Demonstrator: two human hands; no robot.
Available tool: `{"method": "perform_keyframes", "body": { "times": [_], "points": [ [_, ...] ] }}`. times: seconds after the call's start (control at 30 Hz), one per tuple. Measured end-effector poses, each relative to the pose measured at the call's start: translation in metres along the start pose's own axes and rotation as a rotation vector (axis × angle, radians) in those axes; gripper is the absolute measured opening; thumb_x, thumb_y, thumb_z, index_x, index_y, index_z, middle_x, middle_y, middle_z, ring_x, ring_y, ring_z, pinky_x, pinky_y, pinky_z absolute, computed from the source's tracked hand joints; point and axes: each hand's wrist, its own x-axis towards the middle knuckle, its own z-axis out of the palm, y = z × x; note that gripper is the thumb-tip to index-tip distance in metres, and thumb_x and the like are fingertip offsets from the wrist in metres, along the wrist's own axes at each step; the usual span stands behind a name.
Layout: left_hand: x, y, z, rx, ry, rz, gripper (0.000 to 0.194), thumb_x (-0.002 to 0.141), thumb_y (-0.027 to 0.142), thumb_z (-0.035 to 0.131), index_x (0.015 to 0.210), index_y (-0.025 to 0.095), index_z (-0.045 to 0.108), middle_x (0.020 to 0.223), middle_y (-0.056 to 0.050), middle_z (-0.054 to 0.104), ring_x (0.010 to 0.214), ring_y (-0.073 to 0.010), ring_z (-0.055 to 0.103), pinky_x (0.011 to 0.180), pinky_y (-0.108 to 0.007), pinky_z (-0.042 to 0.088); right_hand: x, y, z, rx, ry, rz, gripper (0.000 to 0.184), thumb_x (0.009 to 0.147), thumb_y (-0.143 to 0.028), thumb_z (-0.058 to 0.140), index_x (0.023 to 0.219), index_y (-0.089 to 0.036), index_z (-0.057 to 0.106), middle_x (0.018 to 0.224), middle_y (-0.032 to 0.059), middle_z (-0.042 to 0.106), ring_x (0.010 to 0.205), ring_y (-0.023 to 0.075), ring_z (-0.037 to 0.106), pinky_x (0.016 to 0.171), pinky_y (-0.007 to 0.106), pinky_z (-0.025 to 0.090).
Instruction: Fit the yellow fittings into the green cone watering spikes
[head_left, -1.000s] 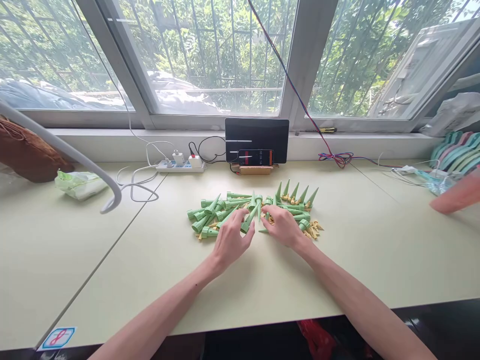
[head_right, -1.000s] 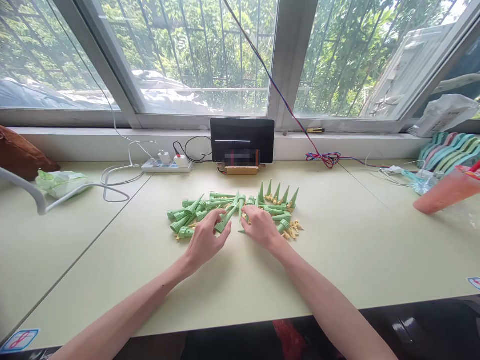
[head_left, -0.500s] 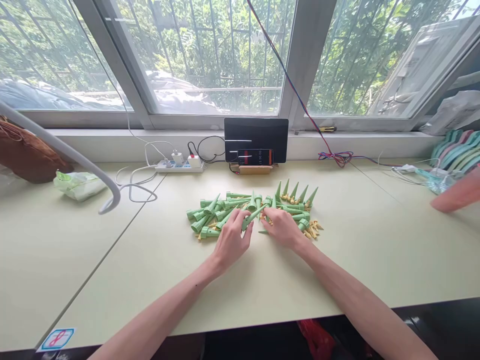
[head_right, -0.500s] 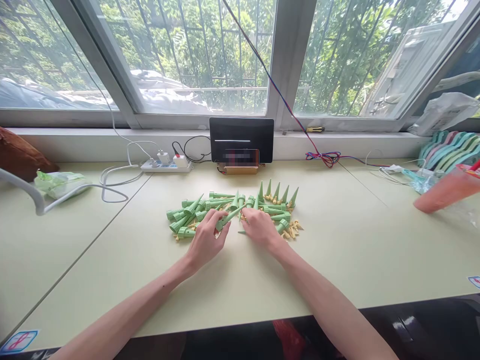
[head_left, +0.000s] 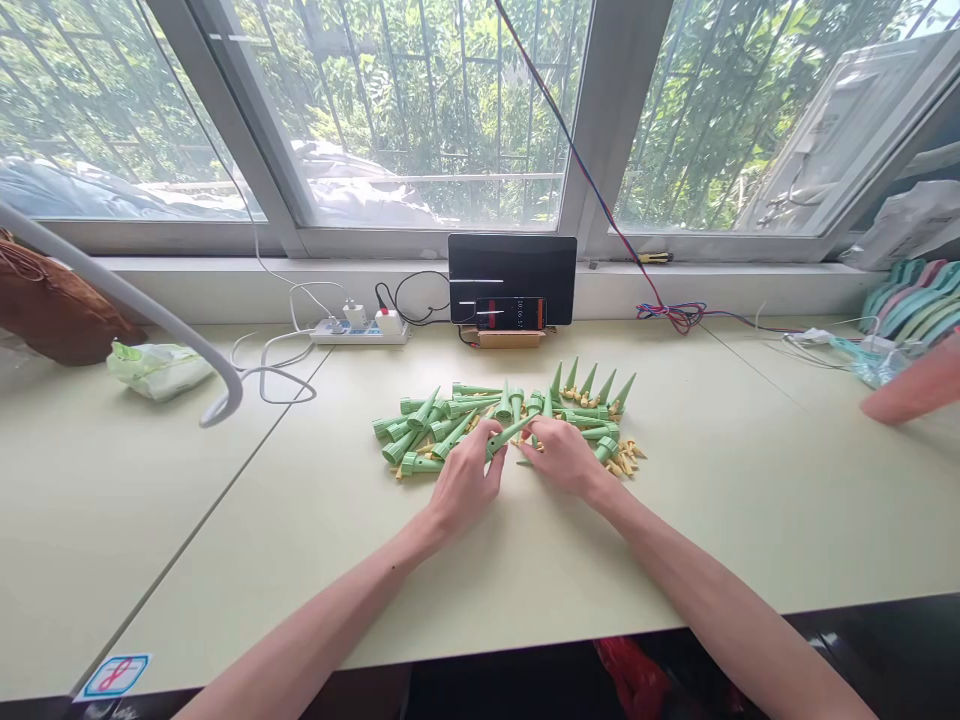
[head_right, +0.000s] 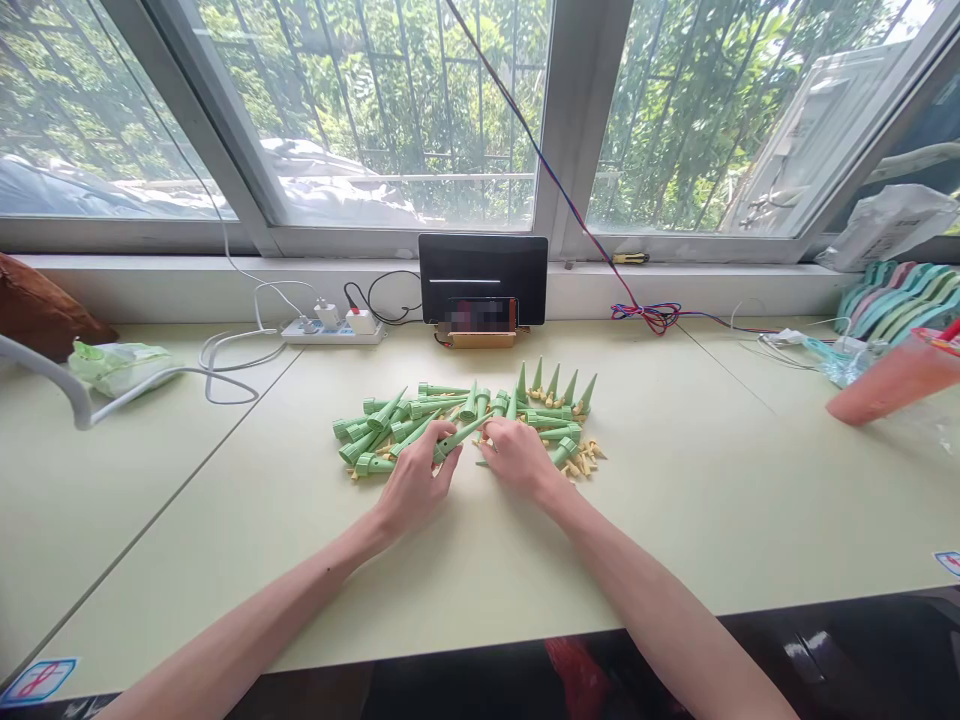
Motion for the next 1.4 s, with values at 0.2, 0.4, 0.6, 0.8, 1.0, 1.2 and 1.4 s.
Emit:
{"method": "perform_keyframes", "body": {
  "times": [0.2, 0.4, 0.6, 0.8, 1.0, 1.2, 1.4],
  "points": [
    [0.0009, 0.0001, -0.0001, -0.017, 0.028, -0.035, 0.022, 0.096, 0.028, 0.046, 0.116, 0.021, 0.050, 0.100, -0.006, 0.065, 0.071, -0.0158, 0.060, 0.066, -0.029, 0.048, -0.0013, -0.0002, 0.0002, 0.066, 0.000, -0.032, 0.021, 0.088, -0.015, 0.057, 0.107, -0.020, 0.064, 0.097, 0.0029, 0.071, 0.081, 0.0165, 0.065, 0.070, 0.027, 0.043],
    [0.0003, 0.0003, 0.0001, -0.019, 0.020, -0.072, 0.037, 0.098, 0.030, 0.041, 0.132, 0.016, 0.045, 0.113, -0.013, 0.063, 0.100, -0.0236, 0.063, 0.079, -0.035, 0.052, -0.0015, 0.0001, 0.0003, 0.056, -0.003, -0.040, 0.019, 0.088, -0.014, 0.057, 0.105, -0.021, 0.064, 0.097, 0.0025, 0.070, 0.080, 0.0160, 0.064, 0.067, 0.026, 0.041],
    [0.0010, -0.0012, 0.0018, -0.062, -0.003, -0.031, 0.043, 0.100, 0.024, 0.034, 0.142, 0.018, 0.035, 0.133, -0.014, 0.054, 0.127, -0.0237, 0.050, 0.102, -0.039, 0.044, -0.0016, 0.0004, 0.0000, 0.036, -0.022, -0.047, 0.018, 0.088, -0.013, 0.058, 0.103, -0.021, 0.063, 0.095, 0.0024, 0.069, 0.080, 0.0154, 0.062, 0.068, 0.025, 0.041],
    [0.0003, 0.0006, 0.0023, -0.085, -0.015, -0.055, 0.047, 0.100, 0.027, 0.039, 0.145, 0.021, 0.032, 0.133, -0.014, 0.052, 0.125, -0.0249, 0.050, 0.100, -0.040, 0.046, -0.0016, -0.0002, 0.0001, 0.023, -0.031, -0.054, 0.018, 0.089, -0.014, 0.059, 0.105, -0.021, 0.062, 0.095, 0.0026, 0.069, 0.079, 0.0154, 0.063, 0.067, 0.025, 0.040],
    [0.0003, 0.0001, 0.0027, -0.113, 0.002, -0.078, 0.048, 0.098, 0.028, 0.044, 0.144, 0.023, 0.035, 0.131, -0.013, 0.052, 0.117, -0.0247, 0.056, 0.090, -0.038, 0.051, -0.0014, 0.0002, 0.0009, 0.030, -0.031, -0.080, 0.018, 0.090, -0.013, 0.057, 0.105, -0.020, 0.062, 0.093, 0.0029, 0.069, 0.079, 0.0158, 0.064, 0.066, 0.025, 0.040],
    [0.0011, 0.0004, 0.0026, -0.113, 0.033, -0.058, 0.042, 0.096, 0.025, 0.048, 0.137, 0.021, 0.043, 0.121, -0.011, 0.056, 0.110, -0.0225, 0.057, 0.082, -0.034, 0.053, -0.0017, 0.0009, 0.0016, 0.028, -0.017, -0.084, 0.022, 0.087, -0.012, 0.059, 0.107, -0.021, 0.062, 0.094, 0.0025, 0.069, 0.082, 0.0163, 0.064, 0.067, 0.025, 0.040],
    [0.0003, 0.0021, 0.0019, -0.132, 0.033, -0.110, 0.035, 0.095, 0.027, 0.050, 0.128, 0.020, 0.045, 0.112, -0.010, 0.057, 0.074, -0.0136, 0.060, 0.065, -0.028, 0.051, -0.0029, -0.0020, -0.0021, -0.005, -0.028, -0.045, 0.019, 0.087, -0.015, 0.060, 0.104, -0.023, 0.063, 0.091, 0.0013, 0.068, 0.077, 0.0152, 0.062, 0.062, 0.024, 0.037]
  ]
}}
